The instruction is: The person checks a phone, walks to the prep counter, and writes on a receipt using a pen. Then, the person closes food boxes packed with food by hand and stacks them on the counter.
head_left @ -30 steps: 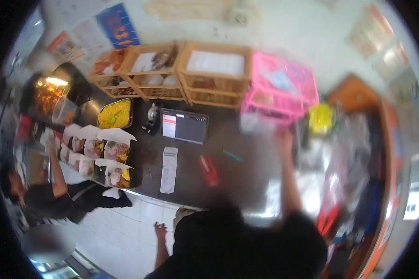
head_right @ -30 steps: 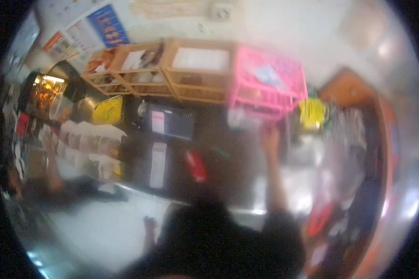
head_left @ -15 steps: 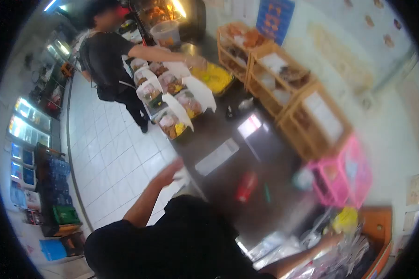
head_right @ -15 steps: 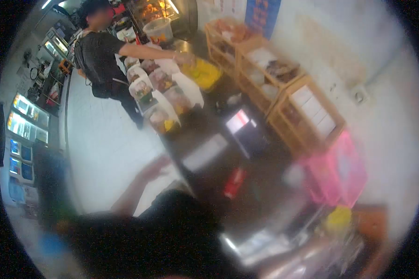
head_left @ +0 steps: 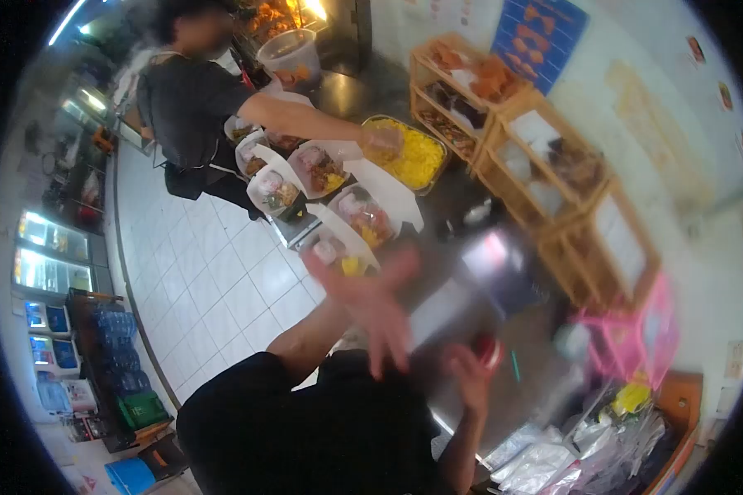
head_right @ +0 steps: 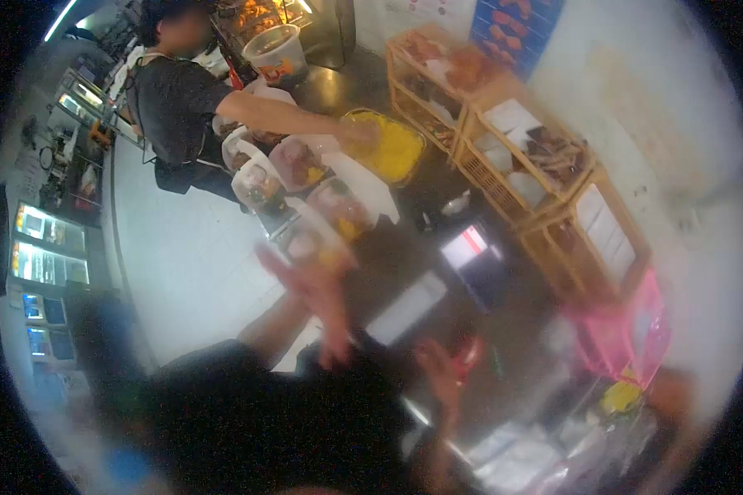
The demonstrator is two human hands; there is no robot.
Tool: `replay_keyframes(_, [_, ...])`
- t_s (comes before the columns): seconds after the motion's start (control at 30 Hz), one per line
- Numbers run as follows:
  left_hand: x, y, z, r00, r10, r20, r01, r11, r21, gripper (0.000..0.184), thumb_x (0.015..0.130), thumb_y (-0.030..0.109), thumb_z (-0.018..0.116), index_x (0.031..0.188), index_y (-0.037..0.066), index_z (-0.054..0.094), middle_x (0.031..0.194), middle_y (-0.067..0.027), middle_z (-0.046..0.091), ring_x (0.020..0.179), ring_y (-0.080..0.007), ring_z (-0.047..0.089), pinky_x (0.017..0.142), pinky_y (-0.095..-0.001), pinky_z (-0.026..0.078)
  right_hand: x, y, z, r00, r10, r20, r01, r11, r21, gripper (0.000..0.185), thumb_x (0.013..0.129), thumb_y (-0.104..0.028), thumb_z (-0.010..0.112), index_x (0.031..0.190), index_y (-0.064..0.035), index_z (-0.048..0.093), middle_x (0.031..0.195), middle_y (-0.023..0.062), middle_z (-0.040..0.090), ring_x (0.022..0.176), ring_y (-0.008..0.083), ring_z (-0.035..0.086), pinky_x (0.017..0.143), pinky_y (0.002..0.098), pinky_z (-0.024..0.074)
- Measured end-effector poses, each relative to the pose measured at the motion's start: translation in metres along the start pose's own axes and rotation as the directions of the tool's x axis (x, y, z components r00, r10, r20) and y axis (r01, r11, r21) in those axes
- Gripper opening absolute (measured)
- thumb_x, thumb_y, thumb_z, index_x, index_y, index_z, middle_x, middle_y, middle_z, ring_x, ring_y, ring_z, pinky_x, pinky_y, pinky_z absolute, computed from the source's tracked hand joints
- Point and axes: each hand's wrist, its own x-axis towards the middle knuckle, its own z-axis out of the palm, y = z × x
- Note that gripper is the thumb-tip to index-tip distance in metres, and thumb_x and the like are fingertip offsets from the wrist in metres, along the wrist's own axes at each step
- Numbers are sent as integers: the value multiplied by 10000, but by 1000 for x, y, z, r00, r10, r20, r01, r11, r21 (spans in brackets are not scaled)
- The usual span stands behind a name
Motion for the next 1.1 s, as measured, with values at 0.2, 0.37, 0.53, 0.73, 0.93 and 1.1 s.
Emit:
replay_keyframes(0.2, [-15,41,-69,600,-301,741,549,829,-108,917,795,639,673,1460,78,384,1514,-139,367,1393,-301,356,1080,-450,378,84,106,66,949,-135,-284,-161,569,-806,686,836,-305,731,1382,12,463,1334,243,530,1244,414,486,1051,484,383])
replay_keyframes(0.37, [-10,114,-148,637,-533,556,316,839,442,731,830,456,723,1385,43,488,1479,-124,421,1249,-272,525,1016,-356,448,124,86,113,824,-413,-387,-167,476,-864,829,788,-354,771,1413,44,399,1452,290,391,1362,447,331,1132,524,265])
replay_keyframes(0.53, [41,136,-175,903,52,-425,415,-354,838,525,855,317,659,1316,89,558,1339,-178,527,978,-311,664,805,-443,534,139,43,130,837,12,-546,-489,464,-739,950,716,-386,832,1436,18,362,1491,277,330,1387,450,284,1144,538,253])
replay_keyframes(0.73, [15,126,-206,764,-308,-567,271,-644,715,328,844,247,630,1098,41,611,1159,-127,562,957,-284,664,711,-382,558,147,74,114,866,-96,-490,-420,392,-819,938,703,-391,839,1424,0,384,1487,261,338,1390,430,293,1139,538,265])
replay_keyframes(0.93, [-35,109,-225,839,-260,-478,256,-588,768,225,817,202,638,997,73,599,1108,-125,558,1019,-286,629,728,-403,557,167,56,126,839,-93,-536,-480,340,-809,772,738,-337,809,1356,-16,474,1416,236,434,1315,433,385,1085,517,333])
replay_keyframes(1.1, [-33,106,-226,937,-100,-334,256,-454,854,203,832,161,615,1009,66,583,1108,-131,567,1032,-314,611,793,-437,535,249,29,143,983,32,-178,-151,688,-710,489,947,-287,578,1342,-8,506,1295,191,575,1208,343,529,1062,425,376])
